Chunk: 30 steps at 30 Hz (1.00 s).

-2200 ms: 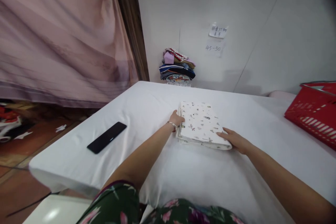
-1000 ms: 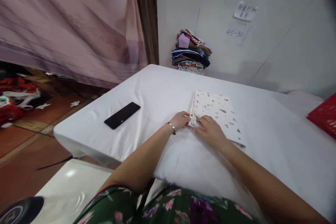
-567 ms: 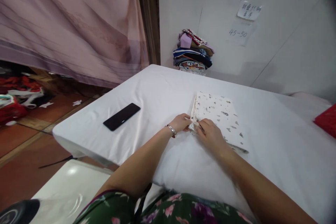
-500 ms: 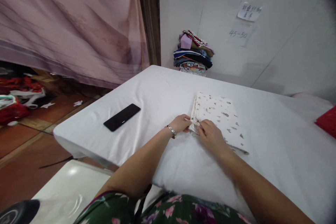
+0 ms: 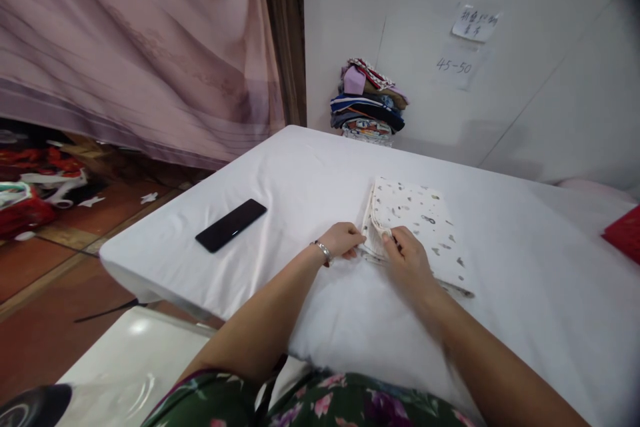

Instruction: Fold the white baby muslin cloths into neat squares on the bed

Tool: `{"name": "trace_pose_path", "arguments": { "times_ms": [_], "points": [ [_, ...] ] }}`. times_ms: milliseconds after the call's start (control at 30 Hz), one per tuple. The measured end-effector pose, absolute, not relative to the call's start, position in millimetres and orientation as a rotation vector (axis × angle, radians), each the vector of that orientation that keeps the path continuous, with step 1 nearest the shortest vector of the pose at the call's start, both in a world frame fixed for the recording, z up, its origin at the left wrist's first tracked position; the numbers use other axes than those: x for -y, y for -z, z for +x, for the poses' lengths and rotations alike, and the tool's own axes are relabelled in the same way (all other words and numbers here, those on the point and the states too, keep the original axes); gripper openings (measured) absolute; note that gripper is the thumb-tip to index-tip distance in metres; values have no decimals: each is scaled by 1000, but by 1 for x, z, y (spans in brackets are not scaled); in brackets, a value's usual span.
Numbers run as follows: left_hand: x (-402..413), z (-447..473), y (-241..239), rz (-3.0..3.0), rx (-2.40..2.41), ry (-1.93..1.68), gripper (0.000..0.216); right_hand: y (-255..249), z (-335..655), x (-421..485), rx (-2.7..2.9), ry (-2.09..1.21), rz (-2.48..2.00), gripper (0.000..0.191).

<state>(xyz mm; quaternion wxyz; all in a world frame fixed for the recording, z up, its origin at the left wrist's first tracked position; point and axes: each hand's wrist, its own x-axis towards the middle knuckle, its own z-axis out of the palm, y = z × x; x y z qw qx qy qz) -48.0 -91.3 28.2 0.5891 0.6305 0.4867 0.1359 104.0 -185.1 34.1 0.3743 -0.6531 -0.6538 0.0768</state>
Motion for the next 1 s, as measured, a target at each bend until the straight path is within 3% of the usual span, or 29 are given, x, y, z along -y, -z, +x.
{"name": "trace_pose_path", "arguments": {
  "times_ms": [233,700,1000],
  "points": [
    [91,-49,-31,1532,-1161,-363,12,-32,102,185,1739,-171,-1686,24],
    [103,-47,-32,2028,-1369,-585,30,-25,105,183,1743,-155,-1656,19],
    [104,-42,-27,1986,-1333,-403,27,-25,105,183,1736,-139,-1656,20]
  ]
}}
